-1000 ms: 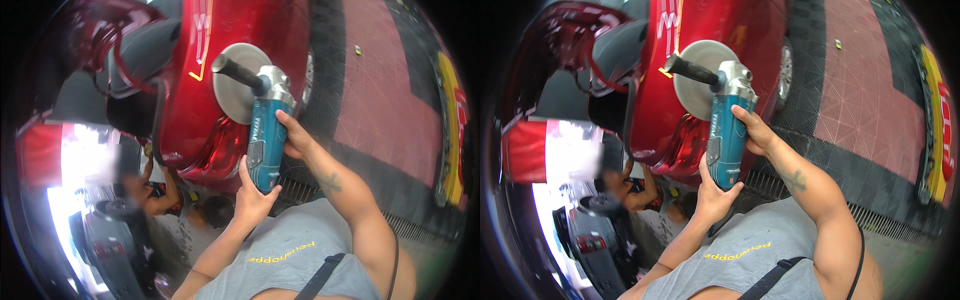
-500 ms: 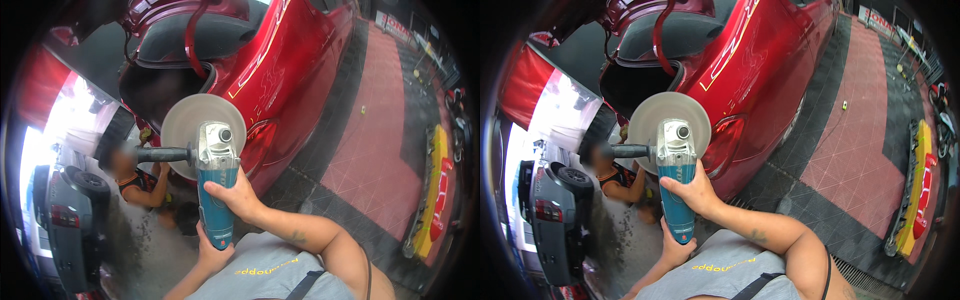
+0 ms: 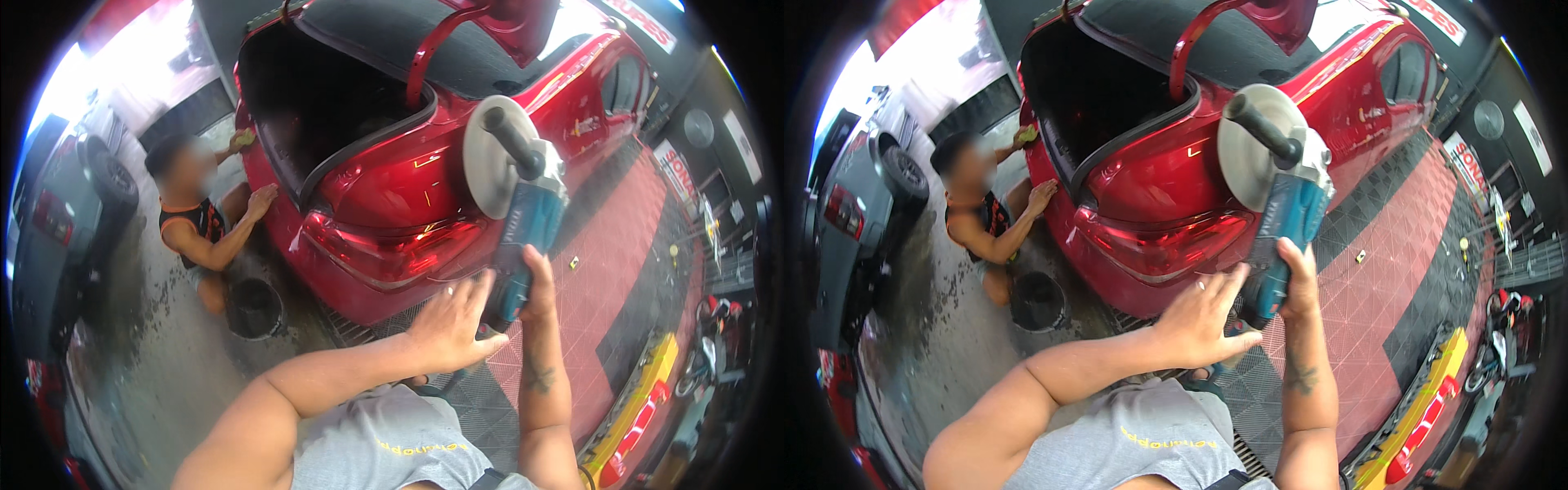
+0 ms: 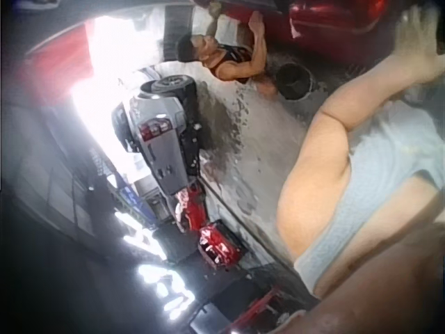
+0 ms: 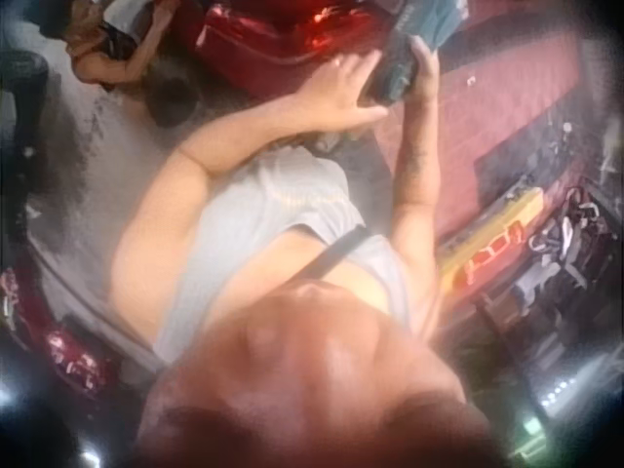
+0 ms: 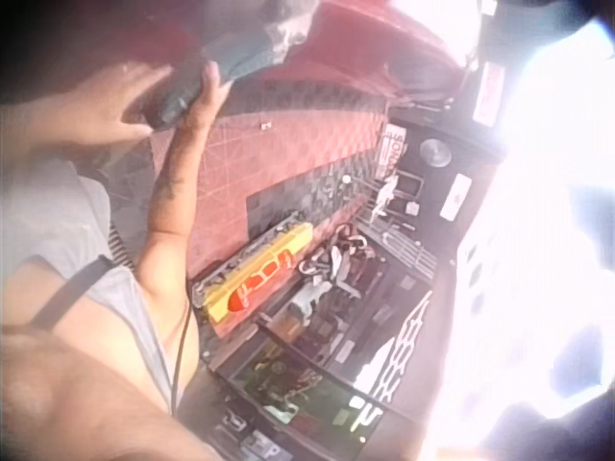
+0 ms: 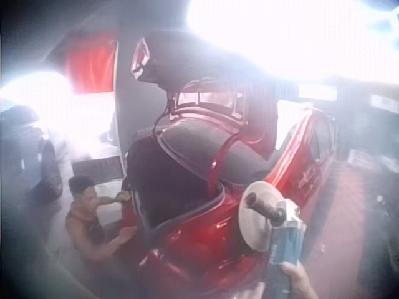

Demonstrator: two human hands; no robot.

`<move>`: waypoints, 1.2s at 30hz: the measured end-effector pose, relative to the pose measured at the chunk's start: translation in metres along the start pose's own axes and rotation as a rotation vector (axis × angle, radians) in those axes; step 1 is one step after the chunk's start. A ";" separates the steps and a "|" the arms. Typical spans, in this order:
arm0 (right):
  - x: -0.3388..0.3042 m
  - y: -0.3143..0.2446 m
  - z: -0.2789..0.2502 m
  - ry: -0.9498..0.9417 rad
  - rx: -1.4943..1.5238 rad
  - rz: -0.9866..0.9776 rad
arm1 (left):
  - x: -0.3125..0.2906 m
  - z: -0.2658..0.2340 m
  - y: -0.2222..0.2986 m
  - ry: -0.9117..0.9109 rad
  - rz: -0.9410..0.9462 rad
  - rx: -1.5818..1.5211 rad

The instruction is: The person uses a teal electric polisher with a white pad to buff the rear quarter panel and trunk area of a red car. The camera wearer moves the polisher in overlapping passes across the paint surface while another person wipes nearby areas with a cloth.

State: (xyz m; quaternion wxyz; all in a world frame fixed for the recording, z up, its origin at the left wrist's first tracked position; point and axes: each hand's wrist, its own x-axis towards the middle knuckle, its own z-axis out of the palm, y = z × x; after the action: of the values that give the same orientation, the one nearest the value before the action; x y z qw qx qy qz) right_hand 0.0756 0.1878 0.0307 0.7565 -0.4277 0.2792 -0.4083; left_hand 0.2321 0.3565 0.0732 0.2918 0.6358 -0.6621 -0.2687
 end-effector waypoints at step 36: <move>-0.073 -0.031 0.078 -0.233 -1.004 0.191 | -0.080 -0.087 -0.098 0.440 -0.064 -0.118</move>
State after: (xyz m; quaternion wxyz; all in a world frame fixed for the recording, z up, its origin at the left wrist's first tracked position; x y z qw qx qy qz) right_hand 0.0866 0.2736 0.1006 0.5183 -0.7529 0.3922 -0.1034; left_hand 0.3642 0.4330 0.0583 0.4571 0.6817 -0.5451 -0.1710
